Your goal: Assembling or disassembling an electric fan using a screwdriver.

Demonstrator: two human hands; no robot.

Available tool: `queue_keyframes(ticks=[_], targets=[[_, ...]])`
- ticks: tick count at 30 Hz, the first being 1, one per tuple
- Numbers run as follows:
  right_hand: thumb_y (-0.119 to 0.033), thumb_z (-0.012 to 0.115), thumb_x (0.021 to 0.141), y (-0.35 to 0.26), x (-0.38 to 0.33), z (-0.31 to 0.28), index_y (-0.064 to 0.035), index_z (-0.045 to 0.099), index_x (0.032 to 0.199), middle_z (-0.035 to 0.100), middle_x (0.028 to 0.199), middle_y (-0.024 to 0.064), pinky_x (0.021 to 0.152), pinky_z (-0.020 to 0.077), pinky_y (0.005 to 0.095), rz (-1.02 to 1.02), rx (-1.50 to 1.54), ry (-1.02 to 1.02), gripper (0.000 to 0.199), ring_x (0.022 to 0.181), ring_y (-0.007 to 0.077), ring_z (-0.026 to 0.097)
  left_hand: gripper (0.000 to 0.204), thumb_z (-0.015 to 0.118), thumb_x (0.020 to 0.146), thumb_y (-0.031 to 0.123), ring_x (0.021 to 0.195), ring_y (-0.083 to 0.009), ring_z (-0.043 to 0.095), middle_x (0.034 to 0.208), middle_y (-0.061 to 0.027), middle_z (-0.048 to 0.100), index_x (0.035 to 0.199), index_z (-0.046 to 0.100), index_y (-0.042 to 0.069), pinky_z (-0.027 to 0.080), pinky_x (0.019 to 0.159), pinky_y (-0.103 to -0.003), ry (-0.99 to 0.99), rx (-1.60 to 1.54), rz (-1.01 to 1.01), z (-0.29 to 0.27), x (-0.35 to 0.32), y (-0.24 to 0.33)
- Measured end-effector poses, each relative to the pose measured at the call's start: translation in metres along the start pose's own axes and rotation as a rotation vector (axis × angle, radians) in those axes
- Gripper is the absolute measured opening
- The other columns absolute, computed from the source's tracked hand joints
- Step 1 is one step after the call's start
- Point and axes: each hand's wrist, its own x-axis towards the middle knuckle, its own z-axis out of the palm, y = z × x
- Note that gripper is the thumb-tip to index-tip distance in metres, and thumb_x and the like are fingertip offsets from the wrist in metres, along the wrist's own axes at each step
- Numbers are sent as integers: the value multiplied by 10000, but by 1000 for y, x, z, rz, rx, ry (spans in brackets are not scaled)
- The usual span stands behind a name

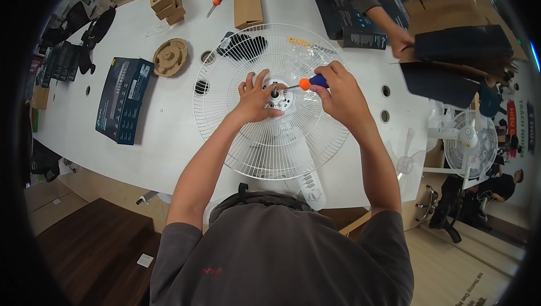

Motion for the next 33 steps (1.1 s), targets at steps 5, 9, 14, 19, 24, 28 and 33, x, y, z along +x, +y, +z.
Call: queue_keyframes(ticks=[5,9,14,19,24,28,33], targets=[[-93,765,828,2,1,3,31,649,1086,624,1009,169,763,535,370,22,9,-13,309,863,318,659,849,885,647,485,1465,-510,24,1615,-134,169,1395,489,418,104,1129,-623,5,-23,-3,-2,-2,2],[-93,764,825,4,4,3,30,652,1092,628,1014,169,764,536,370,15,12,-23,315,869,319,658,868,887,647,478,1468,-509,22,1616,-136,173,1406,471,413,96,1134,-626,-7,-26,-11,0,-2,1],[-99,758,828,4,6,4,27,650,1090,628,1014,169,765,529,377,17,23,-45,311,878,327,652,867,889,648,471,1475,-493,24,1618,-131,173,1405,470,407,97,1141,-619,-11,-28,-23,-1,-1,2],[-99,752,830,5,8,4,26,650,1089,629,1014,168,770,521,387,4,6,-61,305,886,333,648,890,891,646,471,1482,-472,32,1617,-123,181,1420,459,390,109,1148,-605,7,-16,-19,-1,-1,2],[-96,755,824,4,11,-1,20,655,1085,633,1020,164,782,521,390,19,-42,-118,302,898,337,648,903,889,648,478,1481,-467,44,1616,-122,184,1431,454,360,114,1151,-599,16,-12,-21,1,0,3],[-118,759,826,-1,17,0,11,660,1083,631,1035,163,795,525,383,-19,-73,-140,304,910,336,650,911,886,651,484,1480,-468,47,1615,-123,185,1437,446,347,120,1154,-590,32,-5,-10,3,1,1],[-146,766,830,-4,20,-2,-1,665,1093,622,1056,163,806,528,380,0,-151,-172,317,932,327,650,928,886,650,486,1480,-470,48,1613,-118,187,1446,435,328,121,1157,-588,21,0,-21,3,2,2]])
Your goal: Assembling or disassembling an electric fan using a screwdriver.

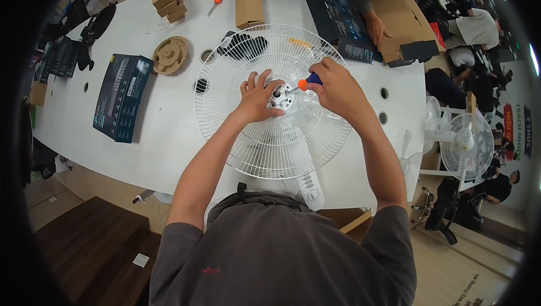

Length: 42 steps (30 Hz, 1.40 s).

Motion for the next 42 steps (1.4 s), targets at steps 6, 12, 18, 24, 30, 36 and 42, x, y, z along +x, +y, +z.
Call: queue_keyframes(ticks=[6,12,18,24,30,36,42], targets=[[-134,765,840,3,-2,-3,5,649,1098,625,1028,171,788,512,374,-2,9,7,316,912,327,640,933,885,653,487,1479,-470,46,1614,-118,178,1449,431,310,121,1155,-592,-3,-3,1,-1,0,1],[-143,767,847,-2,-1,-1,3,649,1108,622,1041,174,798,513,374,21,11,-6,322,916,323,638,861,879,654,501,1474,-476,49,1609,-123,184,1411,490,362,123,1151,-597,-12,27,3,-2,0,1],[-176,764,839,1,0,0,1,664,1109,629,1041,163,806,526,380,9,-14,6,338,942,322,645,777,847,649,572,1458,-470,67,1600,-110,196,1355,546,451,153,1140,-566,-37,104,20,-6,3,0],[-191,759,846,1,0,0,-2,668,1109,634,1051,162,814,528,380,35,-19,-1,337,947,320,647,757,799,664,635,1427,-446,105,1570,-113,212,1355,541,465,181,1113,-534,-70,158,84,-10,7,-5],[-194,763,862,3,0,-1,-13,652,1132,628,1064,172,824,511,371,45,-1,-19,343,957,325,630,740,793,672,640,1425,-445,83,1560,-120,206,1346,546,459,164,1113,-540,-54,101,123,-9,5,-9],[-187,758,841,-1,0,-3,5,667,1108,637,1056,175,811,532,380,60,8,-22,342,949,327,646,725,815,670,612,1441,-450,61,1578,-122,194,1332,562,458,159,1120,-543,-80,87,102,-13,3,-9],[-185,758,841,-2,-1,-4,8,665,1109,638,1065,178,811,531,376,46,17,-10,343,950,327,645,718,834,658,592,1452,-452,44,1590,-122,195,1317,579,461,143,1133,-549,-85,46,86,-15,2,-7]])
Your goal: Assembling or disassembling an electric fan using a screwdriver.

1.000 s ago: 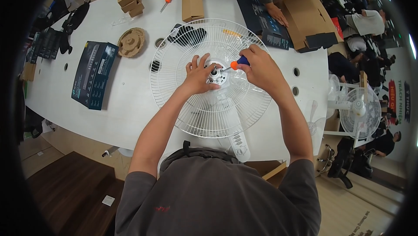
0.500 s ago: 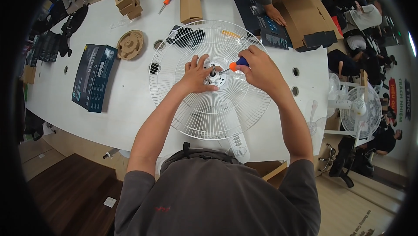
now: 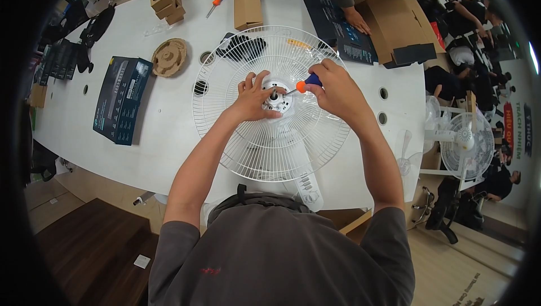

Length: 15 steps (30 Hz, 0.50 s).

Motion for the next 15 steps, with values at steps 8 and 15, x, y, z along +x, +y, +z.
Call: queue_keyframes(ticks=[8,15], targets=[[-193,781,849,6,1,5,0,657,1097,631,1037,173,792,511,368,-7,1,13,337,921,316,638,674,810,676,615,1436,-450,63,1543,-98,220,1292,592,445,75,1144,-576,66,37,21,7,-1,-2],[-141,773,821,9,3,3,20,663,1078,653,1035,184,809,531,372,17,75,9,323,920,326,656,679,808,676,616,1449,-438,68,1541,-105,239,1292,600,424,54,1156,-583,41,10,39,0,-1,-1]])
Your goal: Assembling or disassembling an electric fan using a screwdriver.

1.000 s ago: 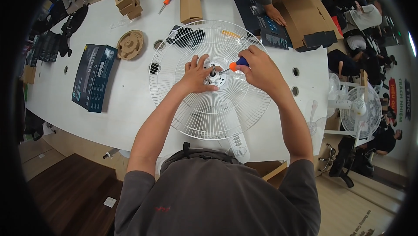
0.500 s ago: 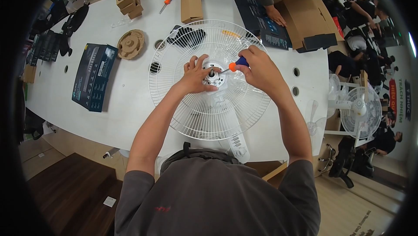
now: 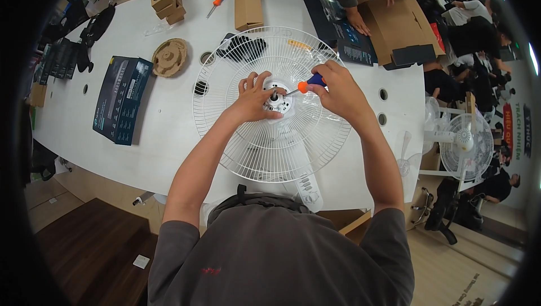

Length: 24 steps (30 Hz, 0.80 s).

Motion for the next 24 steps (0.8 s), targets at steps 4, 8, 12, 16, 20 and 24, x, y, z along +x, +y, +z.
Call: queue_keyframes(ticks=[4,8,12,16,20,24], targets=[[-140,784,817,6,-2,-6,35,668,1047,667,1003,186,792,535,365,-25,31,42,312,877,321,665,675,809,678,615,1455,-440,62,1542,-107,243,1289,599,418,52,1160,-581,-15,9,-4,-2,0,2],[-136,789,815,5,-4,-13,44,671,1030,675,982,188,767,535,357,51,39,92,305,852,308,670,668,809,684,611,1460,-448,51,1547,-110,241,1286,595,415,48,1161,-587,-5,0,7,-2,-1,1],[-146,792,814,5,-5,-11,50,674,1022,675,975,193,762,533,355,50,52,82,309,849,302,668,689,810,691,609,1468,-462,37,1554,-117,236,1308,562,430,43,1166,-593,-16,4,-6,1,1,1],[-150,793,815,5,-4,-9,52,676,1018,675,973,195,759,533,356,43,47,85,310,842,302,666,729,807,690,632,1468,-469,38,1560,-122,234,1337,530,444,40,1169,-600,-28,16,-8,4,1,-1],[-151,794,814,5,-3,-8,48,677,1017,675,970,194,757,531,358,40,34,88,308,840,304,666,746,808,684,642,1471,-466,34,1563,-123,232,1344,535,425,42,1171,-601,-32,9,-12,5,0,-1],[-153,794,816,7,-2,-7,47,675,1015,678,968,190,752,528,365,18,47,83,306,846,311,667,866,818,680,626,1473,-459,51,1563,-119,240,1424,446,388,48,1179,-592,-17,5,-10,6,-1,-2]])
